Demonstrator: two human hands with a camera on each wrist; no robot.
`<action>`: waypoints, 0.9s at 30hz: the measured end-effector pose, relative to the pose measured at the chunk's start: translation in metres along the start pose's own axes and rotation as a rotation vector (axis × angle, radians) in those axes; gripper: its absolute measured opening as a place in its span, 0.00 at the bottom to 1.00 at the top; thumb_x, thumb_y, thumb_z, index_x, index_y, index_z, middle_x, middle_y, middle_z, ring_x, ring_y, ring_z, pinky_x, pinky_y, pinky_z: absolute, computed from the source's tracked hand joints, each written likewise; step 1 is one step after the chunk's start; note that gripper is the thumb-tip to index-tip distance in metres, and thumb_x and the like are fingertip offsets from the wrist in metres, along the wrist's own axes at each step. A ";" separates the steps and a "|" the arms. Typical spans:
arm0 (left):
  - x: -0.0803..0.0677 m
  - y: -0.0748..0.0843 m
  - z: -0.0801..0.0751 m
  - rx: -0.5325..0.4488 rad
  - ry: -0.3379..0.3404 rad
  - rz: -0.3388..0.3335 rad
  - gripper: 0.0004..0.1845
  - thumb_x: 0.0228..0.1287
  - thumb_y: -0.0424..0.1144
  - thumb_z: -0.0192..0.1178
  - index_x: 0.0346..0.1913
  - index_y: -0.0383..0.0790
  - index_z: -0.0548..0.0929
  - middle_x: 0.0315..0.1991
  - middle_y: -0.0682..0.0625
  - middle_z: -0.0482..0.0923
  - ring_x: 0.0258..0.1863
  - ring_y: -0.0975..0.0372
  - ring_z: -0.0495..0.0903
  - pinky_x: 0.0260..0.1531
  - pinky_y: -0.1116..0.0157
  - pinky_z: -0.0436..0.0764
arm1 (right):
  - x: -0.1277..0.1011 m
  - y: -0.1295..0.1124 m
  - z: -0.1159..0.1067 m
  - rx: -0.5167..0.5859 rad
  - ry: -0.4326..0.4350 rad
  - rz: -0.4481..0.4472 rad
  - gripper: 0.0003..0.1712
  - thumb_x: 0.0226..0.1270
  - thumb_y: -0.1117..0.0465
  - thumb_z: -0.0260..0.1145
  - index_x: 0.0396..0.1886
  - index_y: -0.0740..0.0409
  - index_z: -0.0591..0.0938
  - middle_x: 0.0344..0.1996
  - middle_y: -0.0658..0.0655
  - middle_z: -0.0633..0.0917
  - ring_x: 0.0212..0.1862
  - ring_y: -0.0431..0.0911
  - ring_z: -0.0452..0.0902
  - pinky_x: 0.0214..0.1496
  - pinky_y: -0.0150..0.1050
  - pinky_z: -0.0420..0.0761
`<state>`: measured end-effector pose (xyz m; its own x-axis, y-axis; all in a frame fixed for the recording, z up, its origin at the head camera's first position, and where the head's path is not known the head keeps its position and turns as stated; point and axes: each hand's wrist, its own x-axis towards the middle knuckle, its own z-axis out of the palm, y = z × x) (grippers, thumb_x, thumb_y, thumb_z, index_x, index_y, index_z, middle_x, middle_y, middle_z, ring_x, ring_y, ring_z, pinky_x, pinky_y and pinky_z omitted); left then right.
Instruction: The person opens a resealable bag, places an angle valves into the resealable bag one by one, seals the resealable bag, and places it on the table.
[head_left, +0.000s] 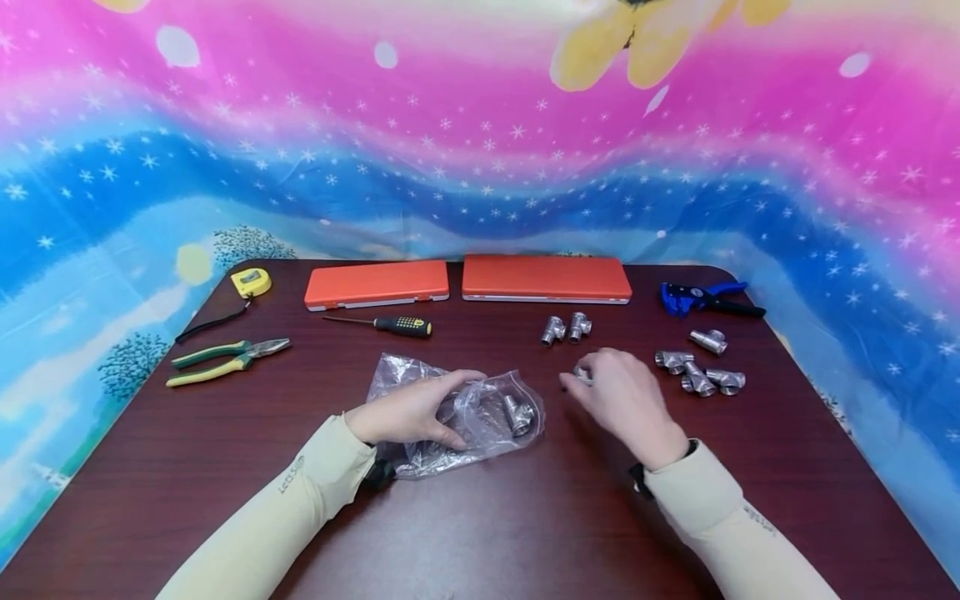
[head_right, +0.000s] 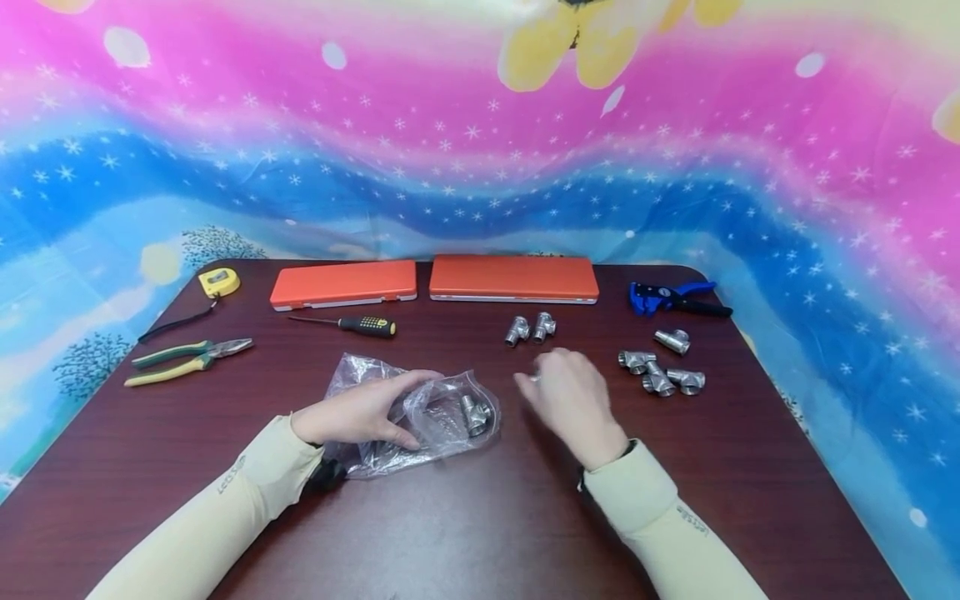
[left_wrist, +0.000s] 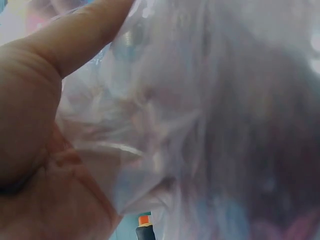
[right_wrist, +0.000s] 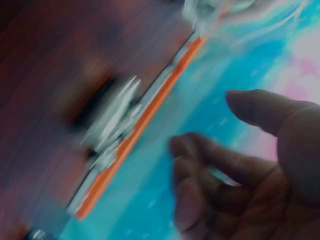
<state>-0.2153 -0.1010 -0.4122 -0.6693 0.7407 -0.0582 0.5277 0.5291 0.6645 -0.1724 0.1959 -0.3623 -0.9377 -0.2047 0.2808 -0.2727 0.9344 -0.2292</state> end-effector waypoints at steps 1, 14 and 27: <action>0.000 0.000 0.000 -0.001 -0.001 -0.002 0.51 0.51 0.45 0.78 0.76 0.49 0.60 0.69 0.50 0.68 0.65 0.61 0.69 0.61 0.57 0.71 | 0.000 0.007 0.000 -0.012 -0.026 0.060 0.19 0.64 0.49 0.71 0.24 0.61 0.87 0.19 0.55 0.82 0.26 0.51 0.79 0.26 0.47 0.77; -0.001 0.000 0.002 0.020 0.011 0.012 0.50 0.51 0.45 0.78 0.75 0.48 0.61 0.69 0.50 0.68 0.65 0.60 0.69 0.62 0.57 0.71 | 0.016 0.029 0.023 -0.008 -0.250 0.329 0.32 0.56 0.34 0.72 0.17 0.58 0.78 0.15 0.57 0.75 0.20 0.51 0.72 0.21 0.43 0.72; 0.002 0.000 0.002 0.030 0.006 0.009 0.49 0.51 0.46 0.78 0.75 0.48 0.61 0.69 0.49 0.69 0.66 0.59 0.69 0.62 0.57 0.71 | 0.028 0.015 0.034 -0.045 -0.246 0.329 0.33 0.55 0.34 0.72 0.12 0.56 0.76 0.14 0.56 0.75 0.21 0.51 0.74 0.21 0.44 0.75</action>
<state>-0.2153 -0.0989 -0.4135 -0.6672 0.7433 -0.0480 0.5493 0.5345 0.6423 -0.2096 0.1939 -0.3899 -0.9983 0.0487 -0.0329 0.0549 0.9723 -0.2271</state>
